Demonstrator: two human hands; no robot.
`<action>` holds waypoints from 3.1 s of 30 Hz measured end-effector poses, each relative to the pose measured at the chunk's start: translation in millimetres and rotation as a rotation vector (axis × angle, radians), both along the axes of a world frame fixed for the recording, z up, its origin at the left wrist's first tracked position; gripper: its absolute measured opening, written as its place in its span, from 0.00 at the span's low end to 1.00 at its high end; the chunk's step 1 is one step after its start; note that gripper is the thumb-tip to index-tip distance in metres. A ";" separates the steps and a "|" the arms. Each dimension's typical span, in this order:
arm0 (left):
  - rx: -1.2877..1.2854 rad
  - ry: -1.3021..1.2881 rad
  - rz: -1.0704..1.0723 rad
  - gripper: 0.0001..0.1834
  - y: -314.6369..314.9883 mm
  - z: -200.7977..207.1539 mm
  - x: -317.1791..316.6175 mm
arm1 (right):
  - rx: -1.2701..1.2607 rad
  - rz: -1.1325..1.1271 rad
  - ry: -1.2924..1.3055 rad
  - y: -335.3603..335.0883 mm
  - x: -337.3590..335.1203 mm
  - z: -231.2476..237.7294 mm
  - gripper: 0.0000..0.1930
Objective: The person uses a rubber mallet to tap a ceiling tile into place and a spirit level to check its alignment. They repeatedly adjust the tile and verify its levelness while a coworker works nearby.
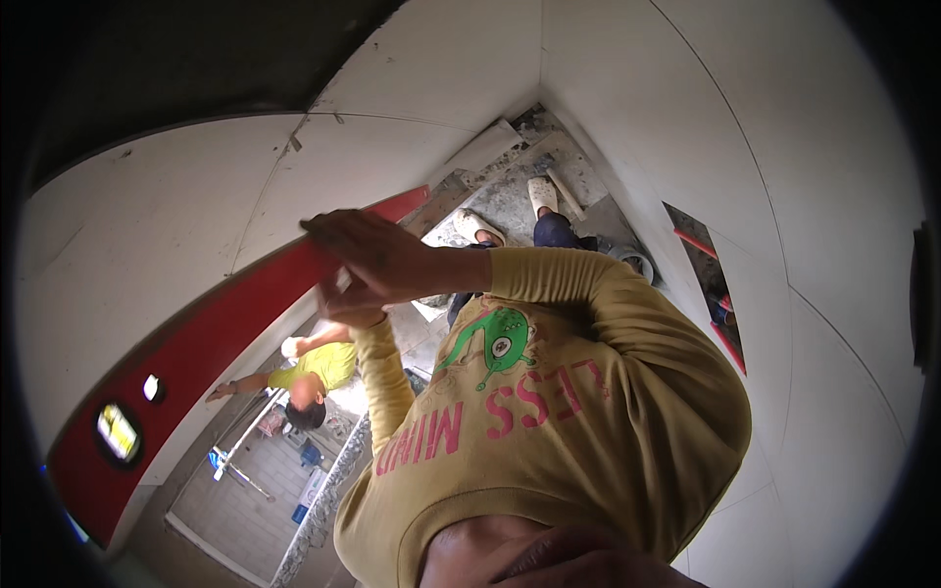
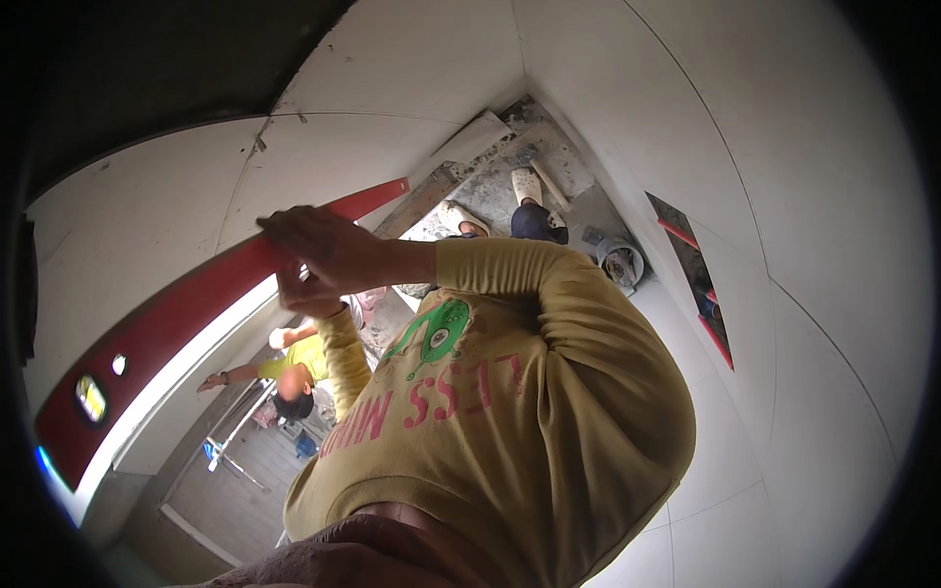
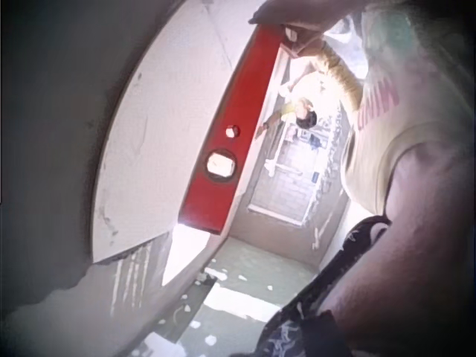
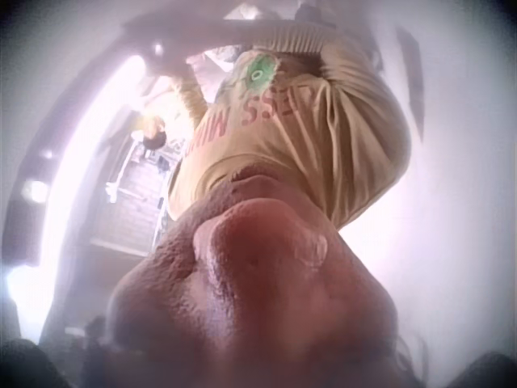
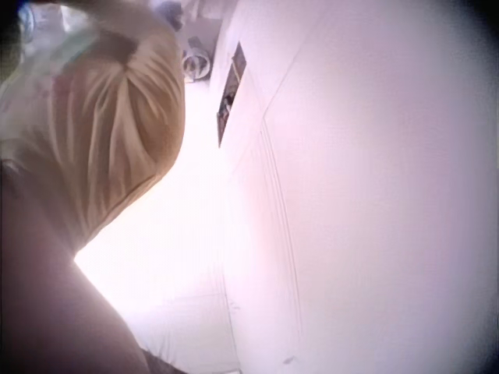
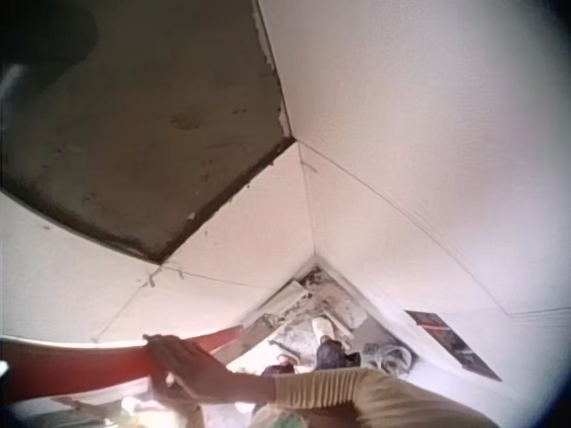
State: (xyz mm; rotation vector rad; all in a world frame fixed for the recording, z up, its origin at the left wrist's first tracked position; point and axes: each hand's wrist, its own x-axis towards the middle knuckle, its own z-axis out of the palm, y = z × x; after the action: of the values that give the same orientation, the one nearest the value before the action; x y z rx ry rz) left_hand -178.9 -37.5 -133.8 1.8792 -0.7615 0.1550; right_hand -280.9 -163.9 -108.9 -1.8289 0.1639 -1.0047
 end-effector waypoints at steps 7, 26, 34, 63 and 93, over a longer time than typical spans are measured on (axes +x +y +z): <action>0.229 -0.064 -0.549 0.12 -128.9 -96.5 -90.2 | -0.116 -0.454 0.267 -99.5 -108.6 -79.6 0.28; 1.035 0.303 -0.449 0.15 34.8 -259.8 -58.1 | 0.146 -0.665 0.757 -207.4 -236.0 -321.8 0.27; 1.165 0.471 -0.348 0.15 43.7 -271.2 -58.7 | 0.100 -0.714 0.752 -231.3 -195.6 -406.2 0.26; 0.901 0.467 -0.069 0.13 85.7 -559.1 20.4 | 0.171 -0.635 1.636 -20.9 -225.2 -999.7 0.21; 0.100 -0.373 0.430 0.79 -73.6 96.1 159.8 | -0.710 -0.285 0.261 -88.2 33.4 10.3 0.19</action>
State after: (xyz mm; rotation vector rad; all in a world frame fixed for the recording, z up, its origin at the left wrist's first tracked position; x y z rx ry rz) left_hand -19.2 -111.1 -37.7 2.1188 -0.6051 0.7682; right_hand -247.5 -252.1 -98.6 -2.6451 0.2525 -1.0988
